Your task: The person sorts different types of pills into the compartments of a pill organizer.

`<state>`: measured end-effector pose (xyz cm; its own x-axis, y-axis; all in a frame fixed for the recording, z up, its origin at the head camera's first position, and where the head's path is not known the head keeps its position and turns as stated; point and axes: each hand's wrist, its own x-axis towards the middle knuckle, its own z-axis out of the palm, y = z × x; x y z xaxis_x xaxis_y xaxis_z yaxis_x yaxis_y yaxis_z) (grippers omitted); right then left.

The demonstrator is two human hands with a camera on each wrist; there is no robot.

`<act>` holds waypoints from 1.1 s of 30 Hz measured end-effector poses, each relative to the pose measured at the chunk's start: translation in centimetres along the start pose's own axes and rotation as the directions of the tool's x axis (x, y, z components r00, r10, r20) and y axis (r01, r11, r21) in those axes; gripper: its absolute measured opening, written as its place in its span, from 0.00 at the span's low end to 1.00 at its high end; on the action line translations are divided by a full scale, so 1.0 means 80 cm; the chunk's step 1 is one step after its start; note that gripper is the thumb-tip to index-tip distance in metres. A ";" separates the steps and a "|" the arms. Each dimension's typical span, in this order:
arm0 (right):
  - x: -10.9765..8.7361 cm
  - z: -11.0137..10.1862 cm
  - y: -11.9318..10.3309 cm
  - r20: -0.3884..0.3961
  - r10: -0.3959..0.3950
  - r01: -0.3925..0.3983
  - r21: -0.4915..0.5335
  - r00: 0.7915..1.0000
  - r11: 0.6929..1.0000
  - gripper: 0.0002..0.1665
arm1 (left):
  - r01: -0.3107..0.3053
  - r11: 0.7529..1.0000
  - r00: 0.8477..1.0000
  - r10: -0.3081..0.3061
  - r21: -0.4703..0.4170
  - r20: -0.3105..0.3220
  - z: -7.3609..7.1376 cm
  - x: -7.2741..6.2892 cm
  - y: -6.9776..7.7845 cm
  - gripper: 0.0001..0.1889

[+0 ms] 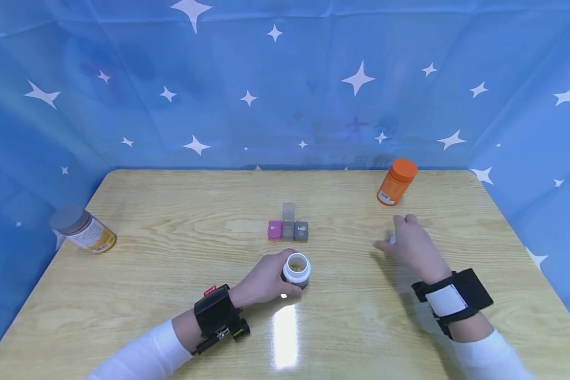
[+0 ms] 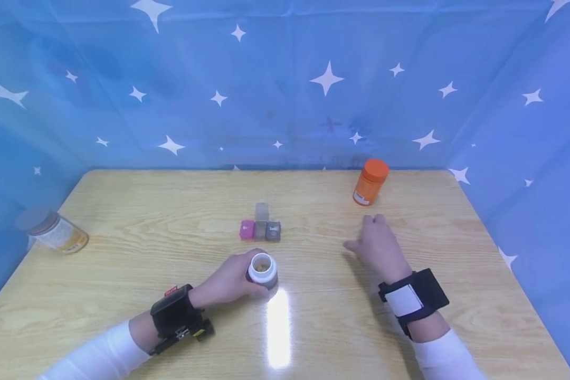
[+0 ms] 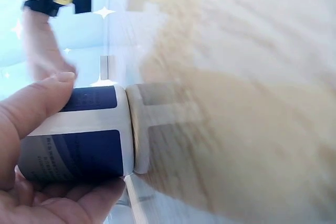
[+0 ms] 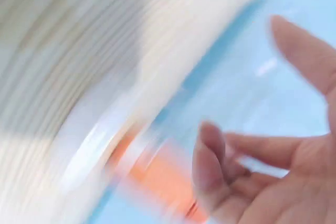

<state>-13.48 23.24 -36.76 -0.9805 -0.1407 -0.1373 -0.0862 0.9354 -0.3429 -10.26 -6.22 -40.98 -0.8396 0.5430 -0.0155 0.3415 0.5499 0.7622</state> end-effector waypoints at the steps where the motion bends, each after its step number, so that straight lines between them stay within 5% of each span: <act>1: -0.004 0.003 -0.015 -0.026 -0.079 0.080 0.021 0.997 0.997 0.40 | 0.000 1.000 1.000 0.000 0.001 0.000 0.000 0.000 0.000 0.27; 5: -0.015 0.025 -0.074 0.009 -0.376 0.368 0.189 0.927 0.911 0.47 | 0.007 1.000 1.000 -0.007 -0.007 -0.006 -0.001 0.000 0.001 0.27; 7: -0.018 0.041 -0.096 0.040 -0.455 0.428 0.276 0.890 0.861 0.50 | 0.004 1.000 1.000 -0.004 -0.002 -0.006 0.000 0.000 0.002 0.26; 9: -0.019 0.055 -0.112 0.070 -0.477 0.422 0.365 0.876 0.830 0.52 | -0.008 1.000 1.000 0.008 0.014 -0.011 0.000 0.001 0.003 0.25; 18: -0.019 0.090 -0.131 0.060 -0.420 0.328 0.527 0.906 0.784 0.46 | -0.013 0.999 1.000 0.012 0.045 0.012 -0.003 0.001 0.005 0.27; 22: -0.018 0.093 -0.131 0.056 -0.424 0.328 0.544 0.904 0.772 0.40 | 0.033 0.993 0.998 -0.039 0.111 0.053 -0.023 0.002 0.005 0.23; 25: -0.016 0.094 -0.132 0.066 -0.431 0.330 0.544 0.900 0.772 0.36 | 0.082 0.983 0.997 -0.083 0.164 0.000 -0.050 0.007 0.006 0.19; 29: -0.015 0.094 -0.131 0.090 -0.419 0.309 0.542 0.903 0.782 0.35 | 0.087 0.963 0.990 -0.054 0.256 -0.132 -0.078 0.026 -0.006 0.20; 33: -0.015 0.095 -0.130 0.102 -0.420 0.301 0.549 0.902 0.780 0.37 | 0.034 0.926 0.995 0.003 0.377 -0.098 -0.082 0.046 -0.024 0.23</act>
<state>-10.04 11.20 -40.04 -0.8303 -0.5523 -0.0745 -0.2651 0.5090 -0.8189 -16.77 -9.45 -38.24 -0.8757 0.4803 0.0502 0.4469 0.7667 0.4610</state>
